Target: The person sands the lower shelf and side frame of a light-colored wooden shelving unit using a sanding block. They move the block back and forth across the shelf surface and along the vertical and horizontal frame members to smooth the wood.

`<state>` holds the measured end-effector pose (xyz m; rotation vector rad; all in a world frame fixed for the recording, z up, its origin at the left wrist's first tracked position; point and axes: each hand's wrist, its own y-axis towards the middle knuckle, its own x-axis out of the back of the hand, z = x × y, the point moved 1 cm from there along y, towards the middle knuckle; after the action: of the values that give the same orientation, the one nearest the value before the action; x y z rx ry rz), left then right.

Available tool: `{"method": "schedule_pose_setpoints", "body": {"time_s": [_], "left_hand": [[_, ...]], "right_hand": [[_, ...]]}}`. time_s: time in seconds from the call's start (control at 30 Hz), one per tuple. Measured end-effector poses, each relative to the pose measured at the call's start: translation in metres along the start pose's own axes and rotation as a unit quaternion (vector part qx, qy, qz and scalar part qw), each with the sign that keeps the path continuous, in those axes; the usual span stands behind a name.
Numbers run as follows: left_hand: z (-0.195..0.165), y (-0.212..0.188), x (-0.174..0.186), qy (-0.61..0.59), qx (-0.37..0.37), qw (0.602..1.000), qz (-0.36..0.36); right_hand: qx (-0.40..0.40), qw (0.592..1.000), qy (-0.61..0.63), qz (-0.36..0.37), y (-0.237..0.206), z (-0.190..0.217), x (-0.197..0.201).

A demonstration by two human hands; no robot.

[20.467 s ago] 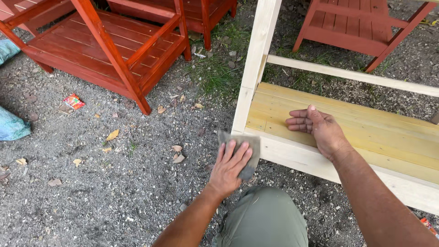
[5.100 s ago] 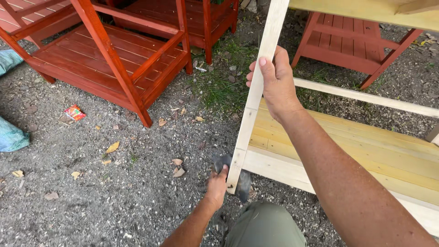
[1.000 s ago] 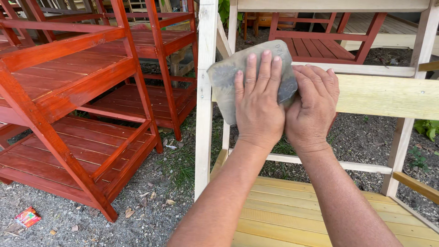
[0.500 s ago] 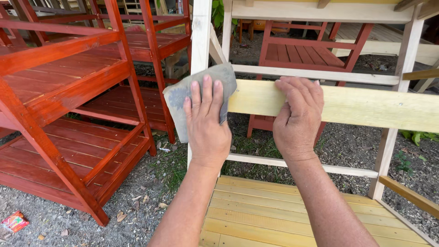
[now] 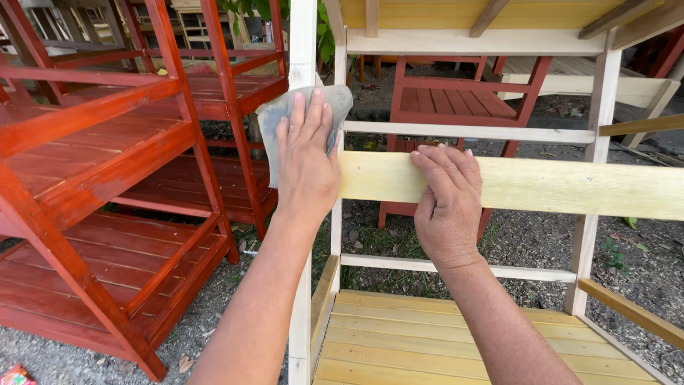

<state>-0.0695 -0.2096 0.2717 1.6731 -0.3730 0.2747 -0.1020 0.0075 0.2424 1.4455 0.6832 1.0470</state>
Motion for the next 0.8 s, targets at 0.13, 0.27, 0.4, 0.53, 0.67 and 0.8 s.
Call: {"method": "schedule_pose_setpoints", "body": {"time_s": [0.13, 0.27, 0.4, 0.53, 0.67, 0.8], "left_hand": [[0.015, 0.066, -0.012, 0.016, -0.02, 1.0, -0.013], [0.014, 0.108, -0.006, -0.042, -0.039, 0.998, -0.03], [0.003, 0.051, 0.006, -0.002, -0.04, 0.999, -0.011], [0.012, 0.057, -0.004, 0.02, -0.03, 0.999, 0.018], [0.02, 0.11, -0.018, 0.039, -0.06, 0.997, -0.042], [0.009, 0.092, -0.009, 0.045, -0.057, 0.996, -0.06]], "right_hand": [[-0.005, 1.0, -0.004, -0.005, 0.001, 0.0, -0.001], [-0.011, 1.0, -0.025, -0.011, -0.001, 0.002, -0.002], [-0.02, 0.999, -0.024, -0.024, -0.002, 0.003, -0.004], [-0.022, 0.998, -0.028, -0.047, 0.001, 0.003, -0.008], [-0.017, 0.998, -0.029, -0.049, 0.001, 0.003, -0.007], [-0.018, 0.999, -0.021, -0.047, -0.001, 0.003, -0.006]]}}
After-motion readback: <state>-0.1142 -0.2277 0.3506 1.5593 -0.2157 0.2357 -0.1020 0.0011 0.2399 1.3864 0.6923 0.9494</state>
